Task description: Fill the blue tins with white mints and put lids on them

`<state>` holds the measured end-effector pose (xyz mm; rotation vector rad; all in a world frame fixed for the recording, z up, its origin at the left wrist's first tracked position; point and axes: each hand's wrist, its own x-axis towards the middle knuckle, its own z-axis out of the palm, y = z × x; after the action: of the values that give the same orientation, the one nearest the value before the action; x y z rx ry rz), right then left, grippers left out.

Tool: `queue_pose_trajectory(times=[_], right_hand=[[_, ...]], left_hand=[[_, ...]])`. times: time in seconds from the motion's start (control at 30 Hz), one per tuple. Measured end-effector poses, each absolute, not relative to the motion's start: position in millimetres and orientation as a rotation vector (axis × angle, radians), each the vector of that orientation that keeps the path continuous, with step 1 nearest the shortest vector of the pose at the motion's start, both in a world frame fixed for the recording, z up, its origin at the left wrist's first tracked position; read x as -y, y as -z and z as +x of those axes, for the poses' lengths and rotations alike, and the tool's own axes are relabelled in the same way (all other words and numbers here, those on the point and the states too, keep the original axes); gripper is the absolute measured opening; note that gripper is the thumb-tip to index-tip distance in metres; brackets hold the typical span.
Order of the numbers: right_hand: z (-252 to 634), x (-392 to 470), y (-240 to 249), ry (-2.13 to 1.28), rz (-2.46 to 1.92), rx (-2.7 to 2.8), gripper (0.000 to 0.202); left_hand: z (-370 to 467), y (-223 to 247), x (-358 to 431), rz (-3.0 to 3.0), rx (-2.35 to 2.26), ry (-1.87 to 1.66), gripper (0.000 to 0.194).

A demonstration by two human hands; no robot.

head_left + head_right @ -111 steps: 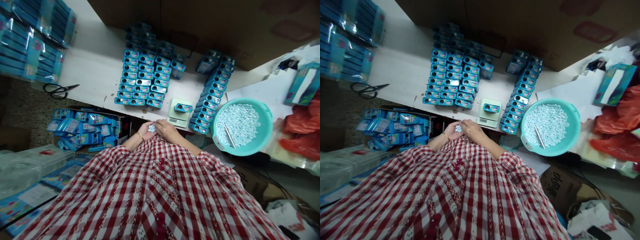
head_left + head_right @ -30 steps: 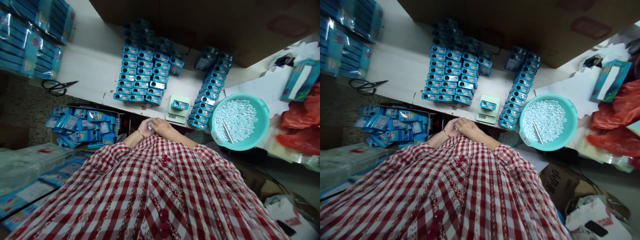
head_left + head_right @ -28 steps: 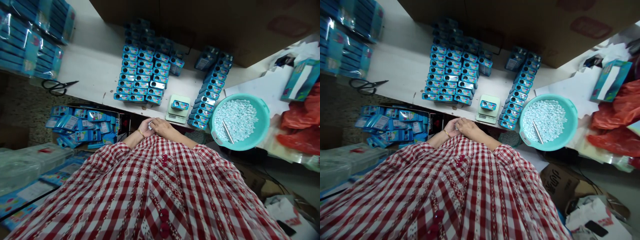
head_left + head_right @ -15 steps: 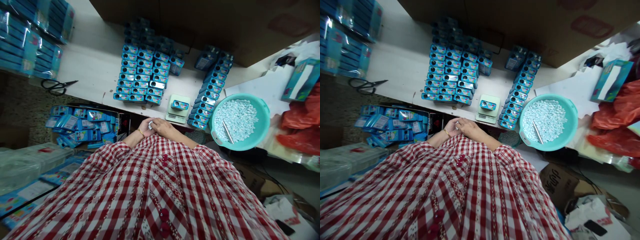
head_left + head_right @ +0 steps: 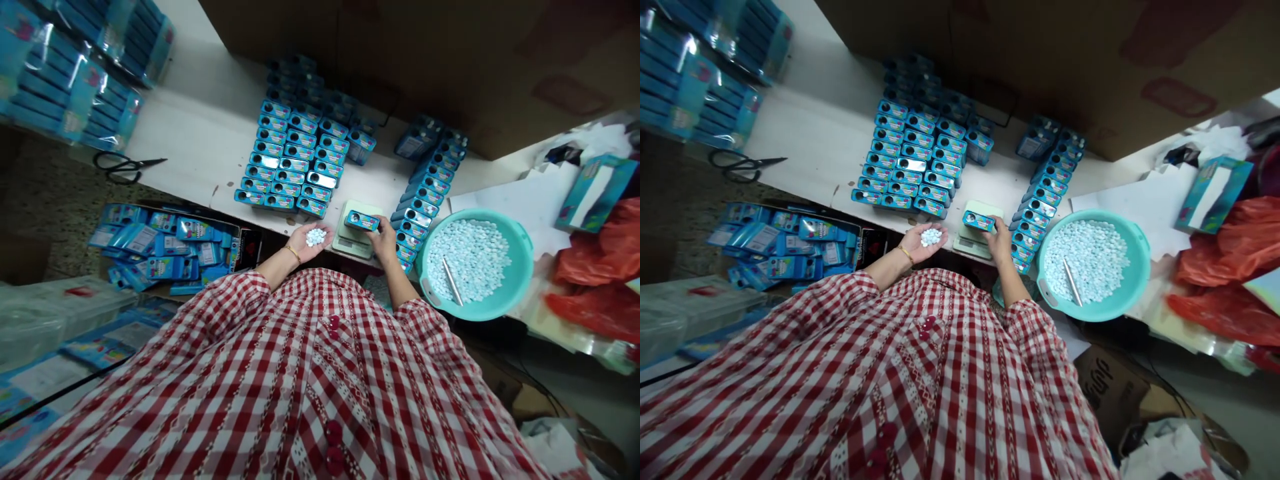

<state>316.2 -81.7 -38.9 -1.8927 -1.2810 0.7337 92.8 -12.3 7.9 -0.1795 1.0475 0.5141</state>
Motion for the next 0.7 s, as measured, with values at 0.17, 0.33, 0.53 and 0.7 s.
queue_pose_trajectory(times=[0.17, 0.33, 0.53, 0.7], right_hand=[[288, 79, -27, -0.425, -1.775, 1.884, 0.035], [276, 82, -74, -0.115, -1.834, 2.357, 0.040], [279, 83, -73, -0.090, -1.918, 2.350, 0.041], [286, 87, -71, -0.212, -1.867, 2.194, 0.040]], left_hand=[[114, -1, -2, -0.184, -1.012, -0.585, 0.022], [130, -4, -6, -0.179, -0.977, -0.574, 0.023], [135, -4, -3, -0.202, -0.968, -0.552, 0.023], [133, -2, -3, -0.190, -0.963, -0.548, 0.022]])
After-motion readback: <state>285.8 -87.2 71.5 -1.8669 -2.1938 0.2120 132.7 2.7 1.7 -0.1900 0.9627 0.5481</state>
